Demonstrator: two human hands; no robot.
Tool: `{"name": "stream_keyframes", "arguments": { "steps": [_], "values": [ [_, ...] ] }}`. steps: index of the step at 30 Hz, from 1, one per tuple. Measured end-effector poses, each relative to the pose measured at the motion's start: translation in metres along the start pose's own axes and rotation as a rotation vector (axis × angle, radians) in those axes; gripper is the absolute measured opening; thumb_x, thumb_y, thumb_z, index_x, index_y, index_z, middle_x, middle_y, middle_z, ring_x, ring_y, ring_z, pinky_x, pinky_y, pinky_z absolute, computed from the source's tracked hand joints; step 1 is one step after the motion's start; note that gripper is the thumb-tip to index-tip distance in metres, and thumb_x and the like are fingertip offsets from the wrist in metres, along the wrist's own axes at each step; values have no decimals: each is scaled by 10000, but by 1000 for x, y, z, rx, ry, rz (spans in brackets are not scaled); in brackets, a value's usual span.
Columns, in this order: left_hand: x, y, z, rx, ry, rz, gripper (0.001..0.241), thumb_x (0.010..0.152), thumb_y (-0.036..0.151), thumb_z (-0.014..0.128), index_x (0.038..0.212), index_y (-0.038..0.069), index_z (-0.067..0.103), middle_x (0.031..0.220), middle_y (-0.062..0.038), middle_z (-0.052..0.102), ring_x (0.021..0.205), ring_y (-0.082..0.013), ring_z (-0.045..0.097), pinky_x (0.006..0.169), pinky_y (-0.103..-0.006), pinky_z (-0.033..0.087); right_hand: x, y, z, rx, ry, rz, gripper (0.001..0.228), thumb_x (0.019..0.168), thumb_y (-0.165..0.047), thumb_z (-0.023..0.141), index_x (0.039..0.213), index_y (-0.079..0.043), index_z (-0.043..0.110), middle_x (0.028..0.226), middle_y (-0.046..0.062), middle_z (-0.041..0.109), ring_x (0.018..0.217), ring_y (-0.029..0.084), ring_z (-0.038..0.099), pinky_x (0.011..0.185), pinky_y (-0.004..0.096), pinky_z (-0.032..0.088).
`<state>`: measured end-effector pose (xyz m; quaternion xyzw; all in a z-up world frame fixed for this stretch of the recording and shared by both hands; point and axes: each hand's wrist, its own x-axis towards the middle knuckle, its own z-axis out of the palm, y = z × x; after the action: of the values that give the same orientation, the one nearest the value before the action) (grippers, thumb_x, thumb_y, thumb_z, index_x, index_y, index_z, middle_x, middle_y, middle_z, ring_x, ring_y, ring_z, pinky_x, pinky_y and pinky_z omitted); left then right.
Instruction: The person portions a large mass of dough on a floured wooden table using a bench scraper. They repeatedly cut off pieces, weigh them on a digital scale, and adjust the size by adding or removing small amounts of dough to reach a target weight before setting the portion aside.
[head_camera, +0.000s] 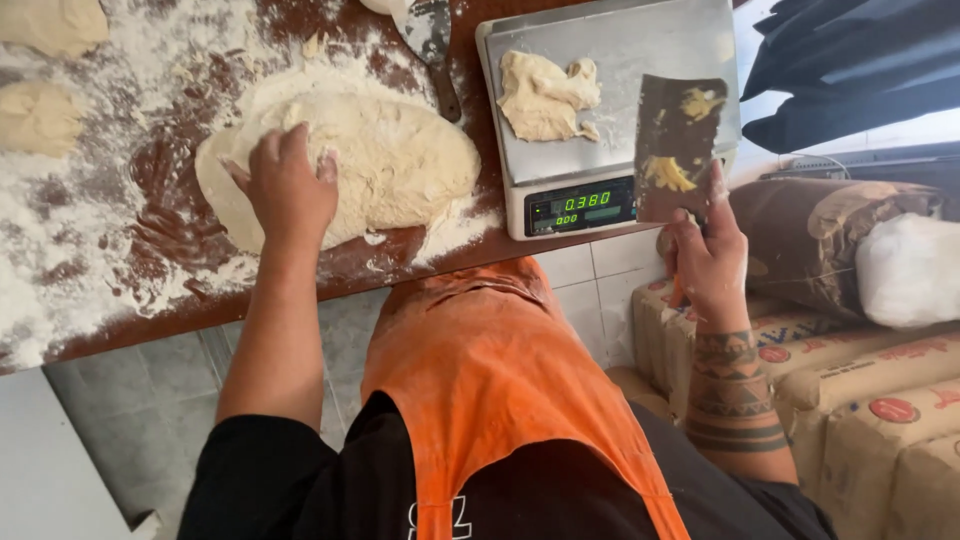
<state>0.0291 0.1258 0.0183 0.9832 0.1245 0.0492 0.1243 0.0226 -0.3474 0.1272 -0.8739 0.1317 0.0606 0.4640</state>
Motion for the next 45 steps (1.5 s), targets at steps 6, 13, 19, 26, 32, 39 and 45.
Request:
{"name": "stream_keyframes", "arguments": {
  "steps": [6,13,19,26,32,39,45],
  "values": [
    [4,42,21,-196,125,158,487,758,116,857,1216,92,695,1151,-137,598,1028,-397,623,863,-546,521,7,-4,4,-21,-12,-79,610,1050,-14,537,1626,-169,410,587,166,581,446,284,592,389,392,502],
    [45,224,134,-318,149,751,359,648,301,819,988,266,707,938,25,596,952,-251,597,832,-464,490,2,6,9,162,29,50,593,1059,-37,494,1625,-177,387,617,97,541,446,233,578,418,321,472],
    [47,291,191,-206,391,842,33,753,205,719,736,190,695,743,-58,571,755,-290,564,675,-451,416,-21,41,-22,156,50,109,629,1036,-65,494,1632,-198,340,590,121,553,432,250,591,345,333,465],
    [31,288,118,-291,-236,504,251,726,360,770,958,273,732,946,-1,662,985,-271,623,886,-551,463,-28,91,-40,184,81,138,643,1027,-61,509,1631,-209,343,597,116,555,412,225,561,309,319,439],
    [42,193,13,-1674,-595,-342,126,957,96,533,1010,85,646,971,-104,646,831,-192,588,666,-267,473,-22,60,-39,375,-17,229,756,998,-45,443,1695,-188,184,863,1,480,518,99,364,459,263,389],
    [43,85,-46,-1205,460,-222,228,972,359,597,1012,135,613,922,-27,599,745,-124,524,610,-240,466,-13,12,-25,123,-74,250,728,1026,-111,456,1693,-246,201,637,50,429,495,144,419,372,307,407],
    [43,34,-28,-300,-293,-514,367,1050,300,577,1361,107,567,1409,-135,555,1192,-297,613,956,-401,555,-11,2,-8,87,-131,139,738,991,-93,459,1688,-207,247,641,40,453,483,134,414,426,291,423]
  ]
}}
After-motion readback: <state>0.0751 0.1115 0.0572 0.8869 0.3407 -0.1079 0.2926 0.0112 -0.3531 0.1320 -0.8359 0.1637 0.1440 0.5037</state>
